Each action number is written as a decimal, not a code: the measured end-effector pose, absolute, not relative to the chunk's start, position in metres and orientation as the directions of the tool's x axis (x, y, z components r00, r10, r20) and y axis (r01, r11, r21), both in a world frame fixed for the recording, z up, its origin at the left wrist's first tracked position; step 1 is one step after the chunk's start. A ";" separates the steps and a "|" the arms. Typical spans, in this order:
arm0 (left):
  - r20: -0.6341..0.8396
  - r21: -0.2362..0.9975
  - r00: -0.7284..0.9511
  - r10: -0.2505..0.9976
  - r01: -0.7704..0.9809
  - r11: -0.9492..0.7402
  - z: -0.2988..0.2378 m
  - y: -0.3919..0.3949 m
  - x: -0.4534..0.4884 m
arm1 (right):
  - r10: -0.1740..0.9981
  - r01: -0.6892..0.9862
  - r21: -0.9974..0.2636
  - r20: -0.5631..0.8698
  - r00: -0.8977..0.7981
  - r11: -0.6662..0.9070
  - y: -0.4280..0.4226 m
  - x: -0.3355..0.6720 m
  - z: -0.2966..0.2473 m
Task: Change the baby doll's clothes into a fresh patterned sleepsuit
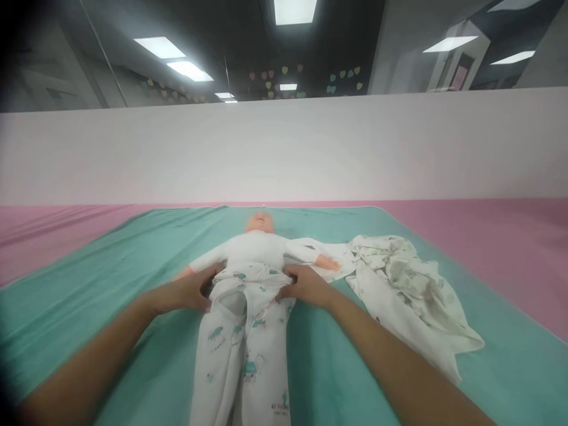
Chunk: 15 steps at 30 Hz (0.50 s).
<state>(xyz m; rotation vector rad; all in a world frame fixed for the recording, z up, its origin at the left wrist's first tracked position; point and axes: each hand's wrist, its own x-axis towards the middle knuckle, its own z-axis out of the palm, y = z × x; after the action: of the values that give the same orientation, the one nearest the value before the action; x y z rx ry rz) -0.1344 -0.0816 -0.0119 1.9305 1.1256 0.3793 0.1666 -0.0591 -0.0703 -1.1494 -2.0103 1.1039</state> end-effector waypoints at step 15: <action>-0.062 0.789 0.315 0.947 0.596 -0.147 -0.009 -0.095 -0.111 | 0.933 0.475 -0.815 0.209 -0.292 0.331 -0.079 0.159 -0.051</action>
<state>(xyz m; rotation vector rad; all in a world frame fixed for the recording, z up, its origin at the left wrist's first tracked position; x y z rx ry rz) -0.1113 -0.0953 -0.0088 1.8439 1.3728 0.6014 0.1593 -0.0788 -0.0506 -1.2378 -1.9017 0.8387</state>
